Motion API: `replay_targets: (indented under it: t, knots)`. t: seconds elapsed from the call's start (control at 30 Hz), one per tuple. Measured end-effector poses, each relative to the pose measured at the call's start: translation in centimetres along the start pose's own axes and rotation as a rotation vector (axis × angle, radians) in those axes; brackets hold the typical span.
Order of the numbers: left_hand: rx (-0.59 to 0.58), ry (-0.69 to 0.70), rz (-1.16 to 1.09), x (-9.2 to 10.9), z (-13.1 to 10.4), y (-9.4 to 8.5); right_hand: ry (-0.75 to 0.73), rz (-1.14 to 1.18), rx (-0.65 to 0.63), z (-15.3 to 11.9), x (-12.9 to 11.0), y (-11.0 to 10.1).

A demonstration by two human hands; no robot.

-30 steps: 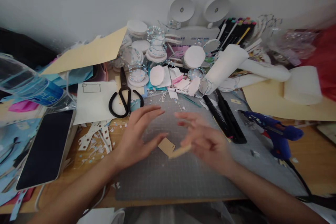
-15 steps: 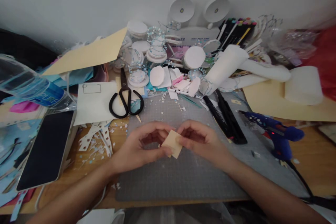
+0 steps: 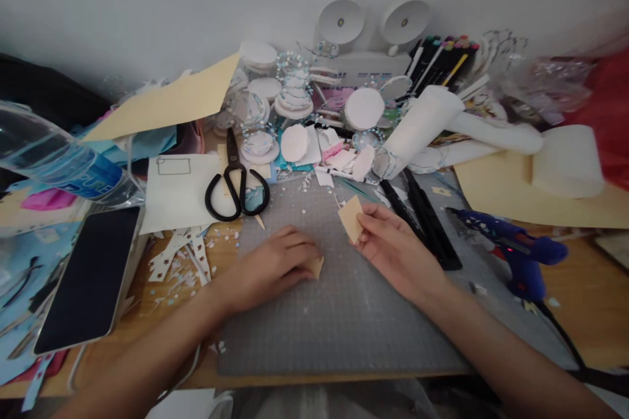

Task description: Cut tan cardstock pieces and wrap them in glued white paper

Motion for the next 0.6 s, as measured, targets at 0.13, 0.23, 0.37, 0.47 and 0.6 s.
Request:
replay_targets:
  t: [0.13, 0.23, 0.37, 0.47, 0.6]
  knots:
    - [0.21, -0.117, 0.134, -1.0, 0.0, -0.4, -0.029, -0.129, -0.026, -0.2, 0.3, 0.2]
    - [0.367, -0.2, 0.186, -1.7, -0.1, -1.0, -0.078, -0.3, -0.076, -0.5, 0.4, 0.2]
    - [0.361, -0.178, 0.233, -1.6, -0.1, -1.5, -0.096, -0.398, -0.148, -0.6, 0.7, 0.1]
    - [0.173, -0.077, 0.245, -1.0, 0.1, -1.1, -0.101, -0.442, -0.171, -0.6, 0.9, 0.1]
    - [0.173, -0.11, 0.363, -1.1, 0.2, -1.0, -0.118, -0.527, -0.193, -0.6, 0.7, 0.4]
Point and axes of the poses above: each hand's wrist, its own z-axis towards the middle knuckle, its own y-axis out of the palm, x = y × z, the point moved 3 cm from there along z, towards the middle knuckle, and after that the axes turned 3 degrees about -y, right-handed, at the moved point
